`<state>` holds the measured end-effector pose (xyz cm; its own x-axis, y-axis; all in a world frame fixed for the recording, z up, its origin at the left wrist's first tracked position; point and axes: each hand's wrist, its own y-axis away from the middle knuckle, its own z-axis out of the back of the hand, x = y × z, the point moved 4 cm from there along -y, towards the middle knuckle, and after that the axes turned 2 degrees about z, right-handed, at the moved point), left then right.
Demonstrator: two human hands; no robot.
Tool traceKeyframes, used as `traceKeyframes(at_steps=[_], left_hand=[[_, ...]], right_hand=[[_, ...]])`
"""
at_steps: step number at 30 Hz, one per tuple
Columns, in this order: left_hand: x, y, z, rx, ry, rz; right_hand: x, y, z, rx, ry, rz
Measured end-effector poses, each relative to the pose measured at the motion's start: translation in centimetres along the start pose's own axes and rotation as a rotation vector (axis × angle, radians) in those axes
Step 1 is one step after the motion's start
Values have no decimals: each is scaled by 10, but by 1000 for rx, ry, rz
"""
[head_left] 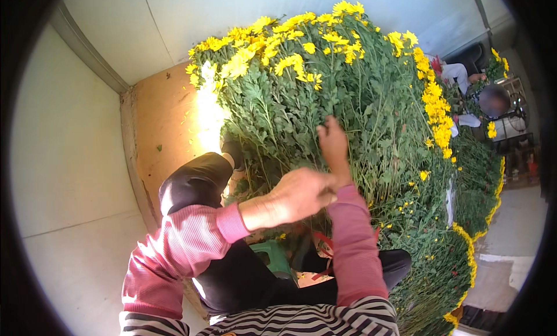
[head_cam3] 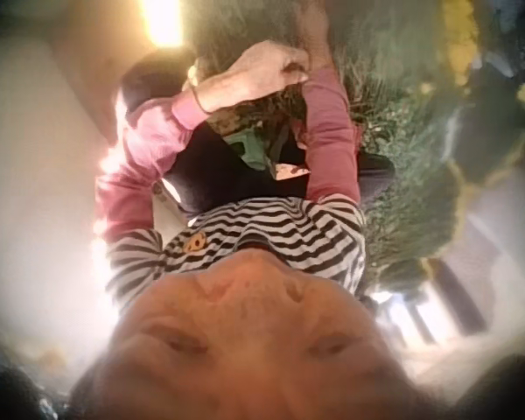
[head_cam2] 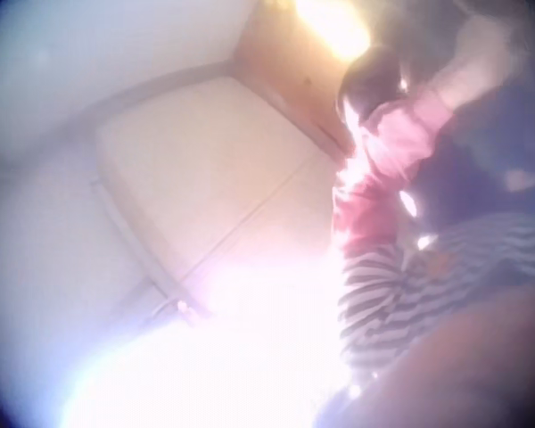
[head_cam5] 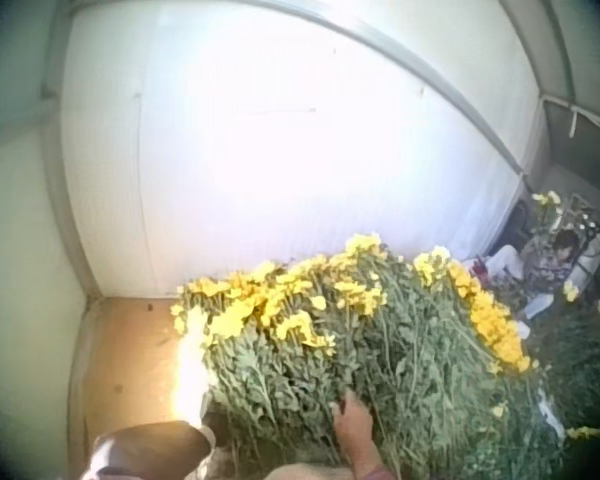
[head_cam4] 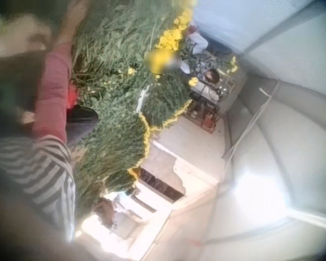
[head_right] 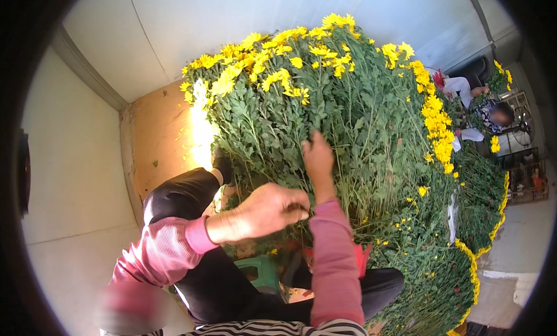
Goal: The person gathers yellow chrysanthemum stems from a large pile, aligns them into a bunch, and ties the stems with a red rubber band. The person repeats this process to create multiple flower bundles.
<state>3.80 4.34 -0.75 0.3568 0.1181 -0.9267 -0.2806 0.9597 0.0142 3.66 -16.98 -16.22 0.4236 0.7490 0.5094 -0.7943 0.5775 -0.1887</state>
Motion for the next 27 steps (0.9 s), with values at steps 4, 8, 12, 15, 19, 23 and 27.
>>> traceKeyframes(at_steps=[4, 8, 12, 15, 19, 23, 27], left_hand=[[8, 3, 17, -64, -36, 51], [11, -8, 33, -131, -64, 123], [16, -11, 46, -212, 182, 161], [35, -28, 44, -280, 367, 211], [22, -46, 45, -462, 729, 157], [6, -59, 37, -286, 1018, 64], [-9, -56, 21, -205, 967, 61]], right_hand=[[-13, 21, -68, 117, 56, -273], [-32, 28, -30, -111, -352, -231], [-27, 33, 27, -126, -890, -259], [1, 48, 72, -120, -1112, -255], [53, 85, 85, -29, -1100, -175], [78, 104, 98, 87, -678, 171], [99, 86, 156, -362, -685, 124]])
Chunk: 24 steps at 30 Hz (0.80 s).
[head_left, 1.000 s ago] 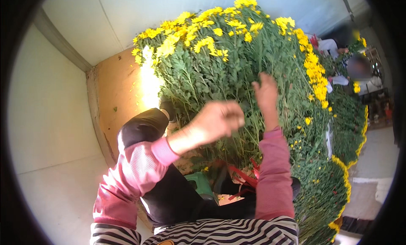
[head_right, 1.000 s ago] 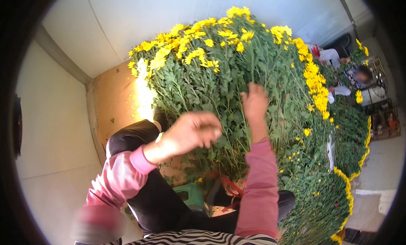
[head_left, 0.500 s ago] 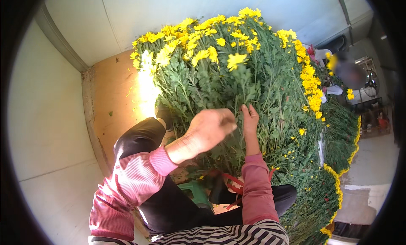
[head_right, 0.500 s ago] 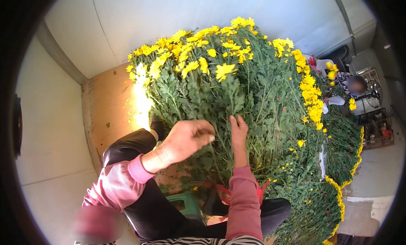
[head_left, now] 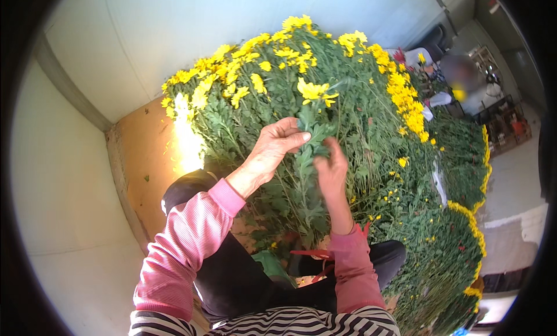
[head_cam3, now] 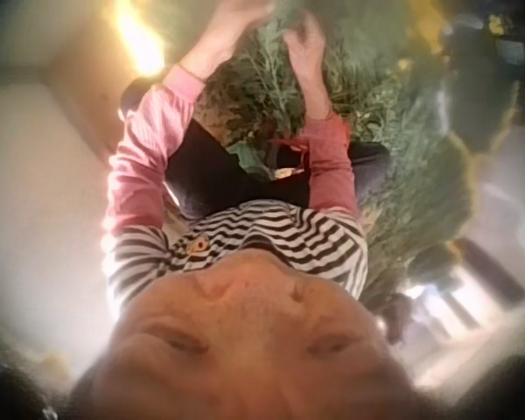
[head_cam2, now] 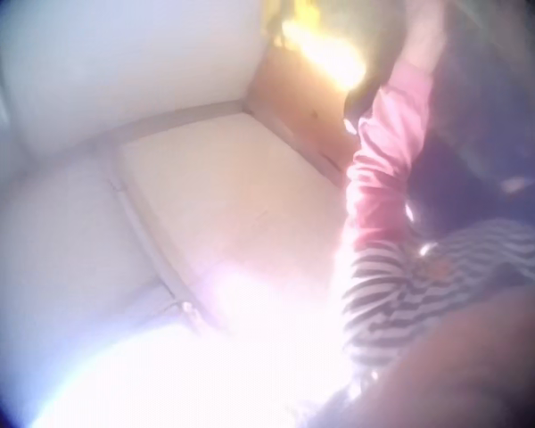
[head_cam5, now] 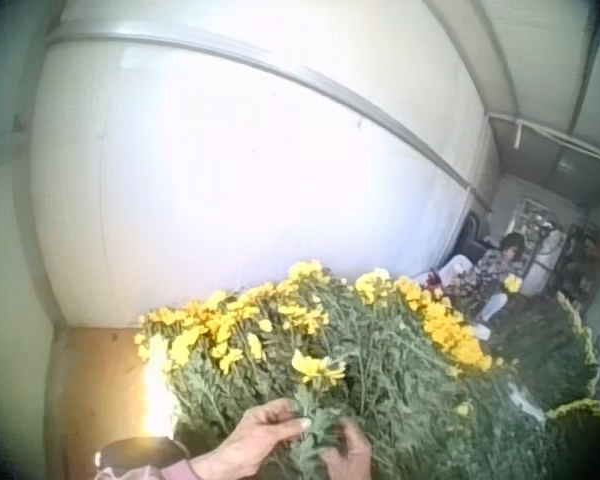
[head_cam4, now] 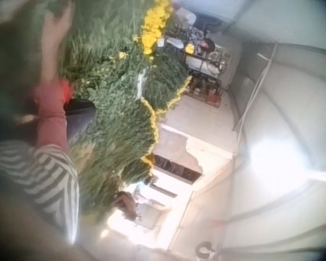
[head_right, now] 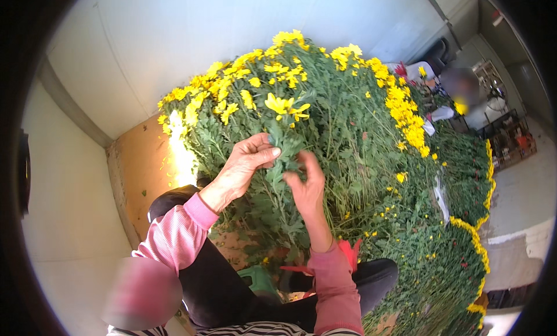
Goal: The person gathers yellow chrysanthemum stems from a large pile, aligns them into a bunch, and ties the stems with a red rubber band. The person repeats this process to create multiple flower bundles.
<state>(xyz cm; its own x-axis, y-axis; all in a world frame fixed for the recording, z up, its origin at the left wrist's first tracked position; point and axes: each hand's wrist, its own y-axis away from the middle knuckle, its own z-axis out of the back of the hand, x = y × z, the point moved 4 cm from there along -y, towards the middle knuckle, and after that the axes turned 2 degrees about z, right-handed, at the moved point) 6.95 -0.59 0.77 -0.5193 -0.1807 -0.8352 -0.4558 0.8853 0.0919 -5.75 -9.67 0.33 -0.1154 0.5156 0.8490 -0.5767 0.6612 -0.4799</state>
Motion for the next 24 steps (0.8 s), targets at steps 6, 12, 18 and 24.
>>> traceKeyframes(at_steps=[6, 12, 18, 24], left_hand=[[2, 2, -13, -2, 3, -114], [16, -4, -19, -89, -195, -278], [13, -2, -24, -108, -183, -146], [5, -3, -28, 201, 115, 81]], right_hand=[[35, -41, 1, 44, 89, 82], [31, -41, -8, -126, 80, 155], [24, -44, -11, -72, -189, -42], [24, -26, 8, -139, -365, -22]])
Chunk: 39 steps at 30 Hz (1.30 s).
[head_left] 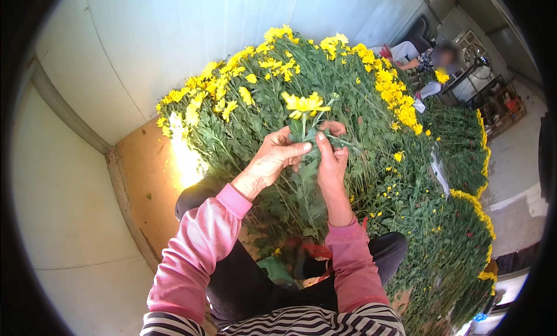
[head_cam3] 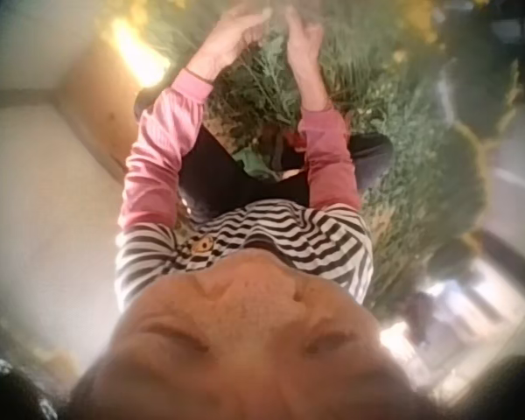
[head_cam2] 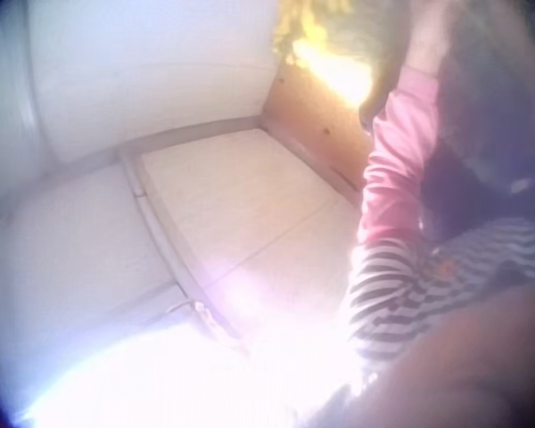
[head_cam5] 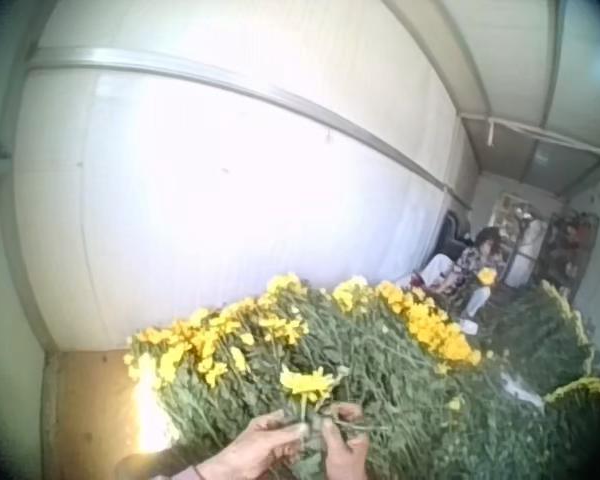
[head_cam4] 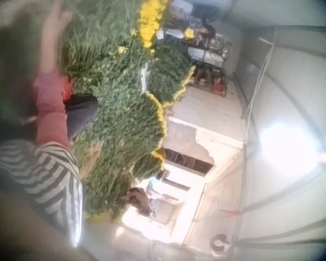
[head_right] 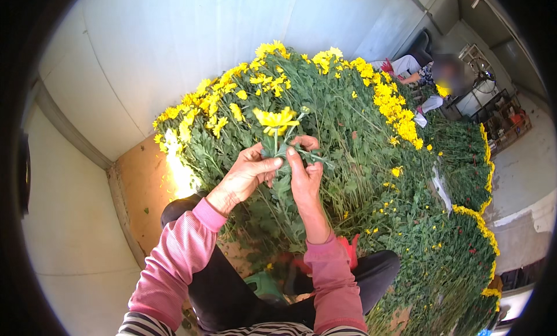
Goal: The person gathers yellow chrysanthemum stems from a large pile, aligns them into a bunch, and ties the stems with a red rubber band. The person repeats this process to create multiple flower bundles.
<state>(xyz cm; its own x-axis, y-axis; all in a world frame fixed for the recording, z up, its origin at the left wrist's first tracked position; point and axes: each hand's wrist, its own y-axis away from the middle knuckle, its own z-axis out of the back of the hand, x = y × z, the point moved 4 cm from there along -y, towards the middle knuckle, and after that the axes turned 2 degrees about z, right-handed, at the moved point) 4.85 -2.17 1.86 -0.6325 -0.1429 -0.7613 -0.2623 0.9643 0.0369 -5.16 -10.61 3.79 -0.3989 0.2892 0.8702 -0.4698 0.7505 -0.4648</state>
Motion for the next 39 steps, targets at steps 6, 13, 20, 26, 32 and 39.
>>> traceKeyframes(at_steps=[6, 13, 20, 26, 32, 39], left_hand=[[6, -4, 11, -110, -3, -12], [11, -2, 5, -130, -105, 33], [7, -7, 4, -64, -185, 1], [-2, -4, 3, -128, -80, -38], [-6, -5, 23, -221, 16, -64], [-31, -6, 46, -354, 174, -205]], right_hand=[[15, 33, 9, 117, 393, 244], [12, 52, 20, 124, 352, 35], [8, 17, 6, -53, 79, -35], [16, 28, 3, 65, 293, 115], [26, 61, 4, 342, 610, 470], [-12, 178, 79, 936, 936, 71]])
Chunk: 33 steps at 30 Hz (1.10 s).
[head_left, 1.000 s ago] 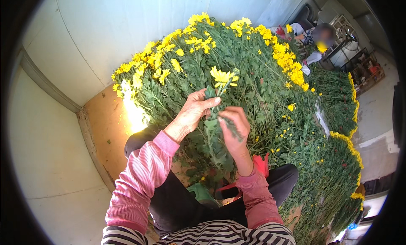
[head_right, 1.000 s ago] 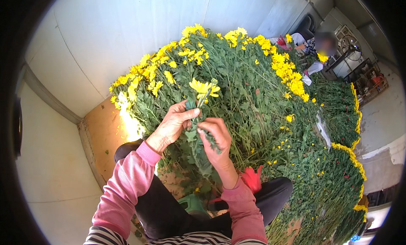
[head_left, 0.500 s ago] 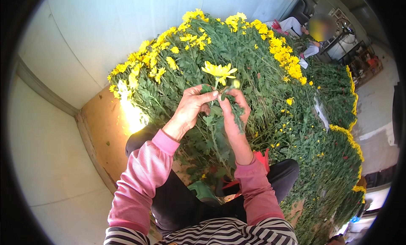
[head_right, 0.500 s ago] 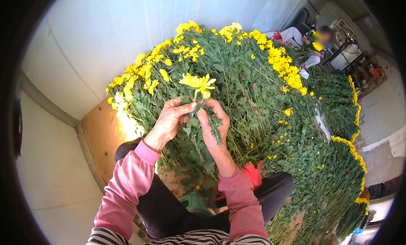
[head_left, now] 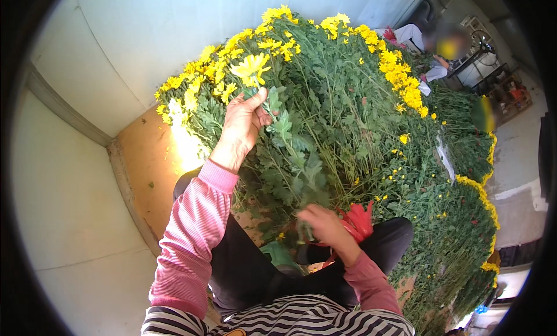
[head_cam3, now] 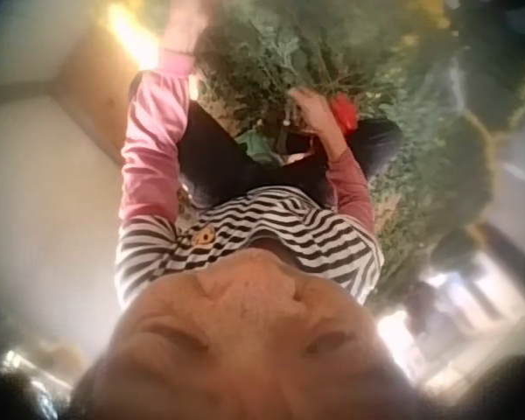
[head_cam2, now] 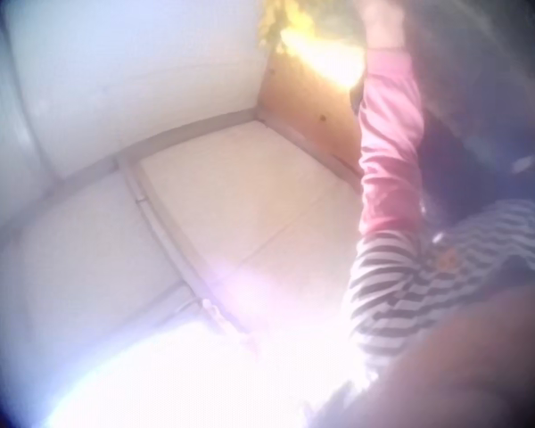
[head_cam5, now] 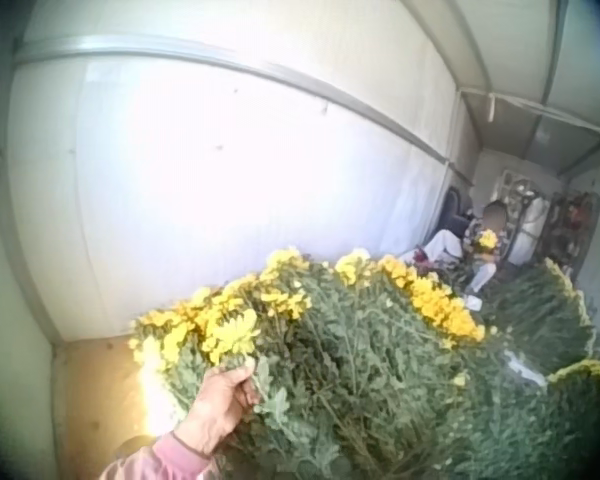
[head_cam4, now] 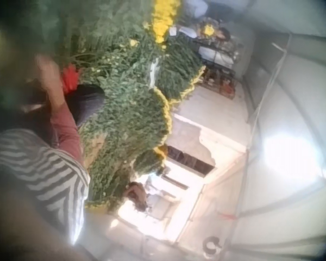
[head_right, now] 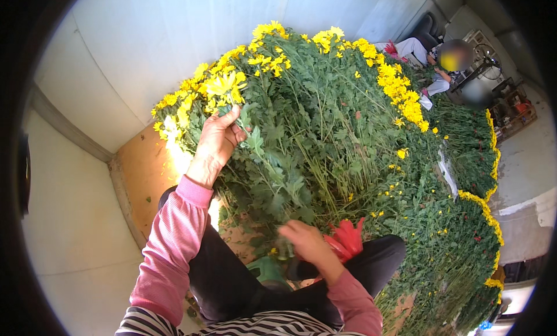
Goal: The person gathers yellow chrysanthemum stems from a large pile, aligns them into a bunch, and ties the stems with a red rubber band. The person repeats this process to create multiple flower bundles.
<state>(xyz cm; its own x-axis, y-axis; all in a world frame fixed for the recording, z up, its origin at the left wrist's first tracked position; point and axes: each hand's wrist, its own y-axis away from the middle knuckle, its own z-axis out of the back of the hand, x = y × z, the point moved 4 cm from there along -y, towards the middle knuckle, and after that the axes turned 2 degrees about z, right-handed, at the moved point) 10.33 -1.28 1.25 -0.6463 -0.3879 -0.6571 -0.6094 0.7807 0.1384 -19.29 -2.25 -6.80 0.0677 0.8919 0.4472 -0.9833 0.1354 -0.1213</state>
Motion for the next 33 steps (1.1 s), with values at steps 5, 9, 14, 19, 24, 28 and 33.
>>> traceKeyframes(at_steps=[5, 9, 14, 19, 24, 28, 33], left_hand=[[4, 0, 2, 14, -23, 56], [19, 1, -7, 57, 96, 85], [9, 10, -18, 58, 181, -50], [-4, 6, -12, 39, -222, -87], [-3, 0, 5, -98, -304, -86], [-10, 1, 31, -146, -369, -9], [-45, 17, 87, -231, -127, 1]], right_hand=[[-82, 63, 58, -76, 616, -667], [-35, -15, 50, -268, -5, -318], [-71, -53, -27, -530, -698, -473], [-84, -86, -40, -452, -1048, -398], [-63, -110, -43, -84, -1517, -511], [-24, -132, -54, 166, -1838, -459], [52, -174, -80, 564, -2019, -364]])
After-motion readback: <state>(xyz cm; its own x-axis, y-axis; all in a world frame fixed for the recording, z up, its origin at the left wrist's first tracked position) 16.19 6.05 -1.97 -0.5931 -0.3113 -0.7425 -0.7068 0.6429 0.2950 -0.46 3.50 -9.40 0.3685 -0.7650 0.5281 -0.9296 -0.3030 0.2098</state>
